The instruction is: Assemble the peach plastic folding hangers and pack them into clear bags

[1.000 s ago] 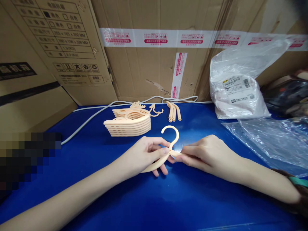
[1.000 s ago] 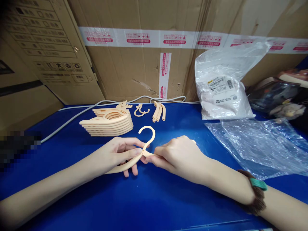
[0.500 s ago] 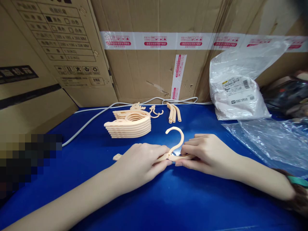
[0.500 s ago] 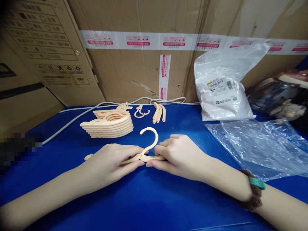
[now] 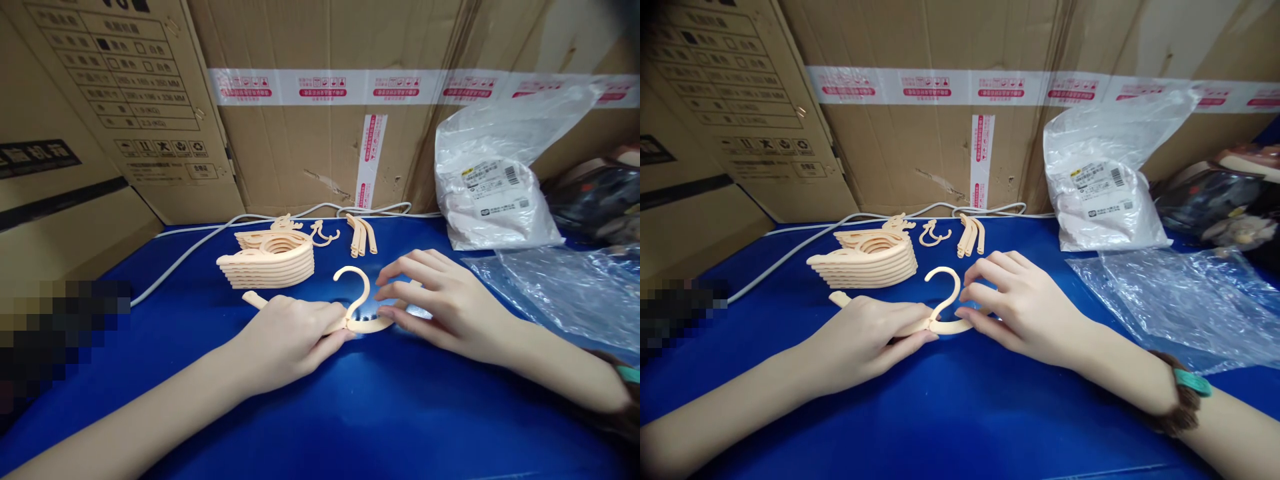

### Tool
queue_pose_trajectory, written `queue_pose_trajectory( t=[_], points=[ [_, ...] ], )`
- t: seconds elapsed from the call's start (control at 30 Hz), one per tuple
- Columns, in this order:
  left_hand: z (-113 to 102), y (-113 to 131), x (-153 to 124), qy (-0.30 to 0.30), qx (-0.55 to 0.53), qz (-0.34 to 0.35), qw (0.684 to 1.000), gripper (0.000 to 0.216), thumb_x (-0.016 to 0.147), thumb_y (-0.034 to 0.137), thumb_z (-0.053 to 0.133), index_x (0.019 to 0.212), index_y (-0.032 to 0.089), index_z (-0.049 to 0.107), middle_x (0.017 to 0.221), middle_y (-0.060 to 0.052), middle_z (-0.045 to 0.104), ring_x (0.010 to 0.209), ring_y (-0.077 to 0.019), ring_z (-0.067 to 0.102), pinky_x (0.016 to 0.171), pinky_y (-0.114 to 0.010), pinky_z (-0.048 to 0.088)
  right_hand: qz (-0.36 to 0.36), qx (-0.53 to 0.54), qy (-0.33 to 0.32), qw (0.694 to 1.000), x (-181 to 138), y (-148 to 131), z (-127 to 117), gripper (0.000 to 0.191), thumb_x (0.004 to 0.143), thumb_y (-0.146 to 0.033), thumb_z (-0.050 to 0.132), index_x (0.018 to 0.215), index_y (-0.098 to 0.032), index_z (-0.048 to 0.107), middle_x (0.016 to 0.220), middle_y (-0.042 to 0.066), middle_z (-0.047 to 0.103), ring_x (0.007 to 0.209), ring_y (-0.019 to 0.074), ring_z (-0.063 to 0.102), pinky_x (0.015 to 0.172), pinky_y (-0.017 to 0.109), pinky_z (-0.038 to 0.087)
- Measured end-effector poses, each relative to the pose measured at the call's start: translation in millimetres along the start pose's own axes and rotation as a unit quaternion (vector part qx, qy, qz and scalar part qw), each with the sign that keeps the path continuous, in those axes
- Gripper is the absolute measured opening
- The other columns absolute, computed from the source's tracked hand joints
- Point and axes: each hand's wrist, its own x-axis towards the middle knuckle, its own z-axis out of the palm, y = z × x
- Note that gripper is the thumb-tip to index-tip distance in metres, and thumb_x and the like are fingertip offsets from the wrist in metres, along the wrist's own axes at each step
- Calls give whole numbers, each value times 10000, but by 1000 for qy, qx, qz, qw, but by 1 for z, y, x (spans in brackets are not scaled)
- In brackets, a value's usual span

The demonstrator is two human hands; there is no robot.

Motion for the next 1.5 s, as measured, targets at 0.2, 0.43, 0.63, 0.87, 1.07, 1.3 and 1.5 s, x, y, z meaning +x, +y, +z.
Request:
queue_pose_trajectory(
  t=[0.2, 0.43, 0.63, 0.87, 1.07, 1.3, 1.5],
  points=[
    [-2, 3, 0, 25, -8, 1, 1000, 302, 991, 329, 415, 737, 188, 497, 654, 12, 608, 545, -129, 558, 510, -242, 250, -13, -4, 14, 1000, -1, -9, 4, 232, 986, -247, 455, 918, -172, 664, 730, 31, 635, 633, 147, 500, 623, 307, 344],
    [-1, 3, -1, 49, -7, 20, 999, 312, 987, 333, 433, 715, 190, 488, 617, 16, 596, 520, -124, 542, 496, -239, 248, -24, 22, 13, 999, -3, -14, 12, 239, 994, -247, 455, 1052, -150, 665, 743, 14, 692, 619, 130, 567, 631, 282, 389],
    [1, 5, -1, 24, -2, 26, 999, 305, 995, 373, 430, 800, 179, 564, 710, -21, 678, 606, -161, 638, 526, -251, 304, -15, 24, 12, 1000, -2, -12, 11, 242, 987, -259, 478, 1075, -132, 664, 836, 32, 728, 633, 135, 579, 618, 288, 376],
    [2, 6, -3, 28, 30, 75, 996, 320, 1009, 372, 408, 987, 145, 632, 871, -66, 735, 761, -209, 715, 559, -269, 388, 6, 55, -14, 998, 0, -13, 10, 293, 1008, -288, 422, 1013, -139, 674, 828, 47, 691, 712, 153, 566, 677, 289, 403],
    [5, 5, -4, 90, 64, 141, 984, 264, 991, 321, 455, 1050, 145, 644, 809, -22, 720, 686, -176, 689, 563, -280, 419, 112, 40, -29, 992, 0, -2, 10, 240, 986, -308, 457, 847, -174, 600, 760, 34, 583, 716, 173, 510, 641, 284, 392],
    [6, 2, -4, 121, 81, 139, 980, 213, 988, 280, 474, 1021, 167, 651, 803, 9, 676, 701, -154, 629, 560, -282, 410, 156, 27, -74, 985, -4, 13, 18, 79, 912, -138, 493, 886, -183, 553, 852, 33, 575, 772, 176, 536, 671, 281, 433],
    [3, -1, -1, 89, 102, 96, 986, 210, 974, 253, 457, 990, 175, 651, 895, -23, 632, 823, -196, 561, 609, -307, 410, 146, 20, -96, 984, -7, 18, 26, 92, 934, -149, 497, 927, -170, 587, 993, 79, 585, 864, 200, 565, 753, 320, 468]
  ],
)
